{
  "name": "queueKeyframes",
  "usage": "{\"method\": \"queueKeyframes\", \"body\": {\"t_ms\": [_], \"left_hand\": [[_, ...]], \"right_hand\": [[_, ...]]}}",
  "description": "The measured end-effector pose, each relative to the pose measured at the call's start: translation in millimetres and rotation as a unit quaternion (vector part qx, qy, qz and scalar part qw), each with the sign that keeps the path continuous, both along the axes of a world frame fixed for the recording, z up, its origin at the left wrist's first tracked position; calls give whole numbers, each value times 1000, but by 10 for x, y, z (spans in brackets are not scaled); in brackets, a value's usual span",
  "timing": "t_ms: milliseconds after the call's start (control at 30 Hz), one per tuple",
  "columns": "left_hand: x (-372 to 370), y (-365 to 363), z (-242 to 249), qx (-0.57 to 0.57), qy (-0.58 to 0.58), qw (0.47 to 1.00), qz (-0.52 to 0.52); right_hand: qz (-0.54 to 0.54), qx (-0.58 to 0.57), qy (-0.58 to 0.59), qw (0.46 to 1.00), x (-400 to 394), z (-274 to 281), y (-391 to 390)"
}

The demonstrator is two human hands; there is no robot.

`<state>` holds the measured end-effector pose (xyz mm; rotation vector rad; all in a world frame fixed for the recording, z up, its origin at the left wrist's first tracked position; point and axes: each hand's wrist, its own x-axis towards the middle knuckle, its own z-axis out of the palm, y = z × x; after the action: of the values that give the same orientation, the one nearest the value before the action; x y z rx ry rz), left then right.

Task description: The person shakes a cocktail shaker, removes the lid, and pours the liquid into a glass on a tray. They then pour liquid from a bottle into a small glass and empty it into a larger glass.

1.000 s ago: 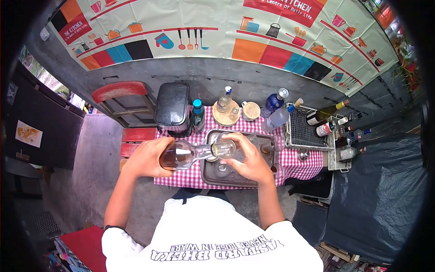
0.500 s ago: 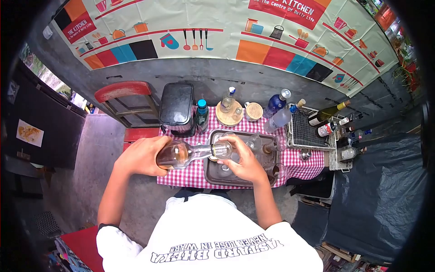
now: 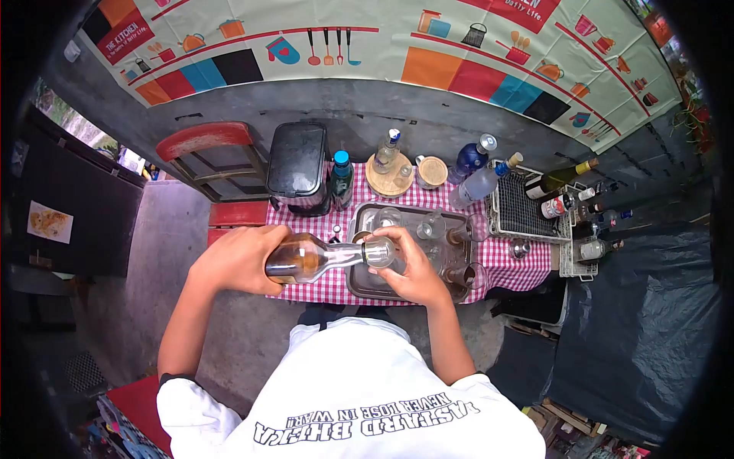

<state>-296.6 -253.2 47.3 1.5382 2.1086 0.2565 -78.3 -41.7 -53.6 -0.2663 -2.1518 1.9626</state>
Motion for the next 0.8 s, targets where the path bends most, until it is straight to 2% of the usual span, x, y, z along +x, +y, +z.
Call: {"method": "queueKeyframes", "body": {"t_ms": [467, 800], "left_hand": [[209, 52, -24, -29, 11, 1000, 1], [293, 63, 26, -24, 0, 1000, 16]], "right_hand": [[-7, 28, 6, 1000, 170, -35, 55], [15, 4, 10, 1000, 190, -70, 112]]}}
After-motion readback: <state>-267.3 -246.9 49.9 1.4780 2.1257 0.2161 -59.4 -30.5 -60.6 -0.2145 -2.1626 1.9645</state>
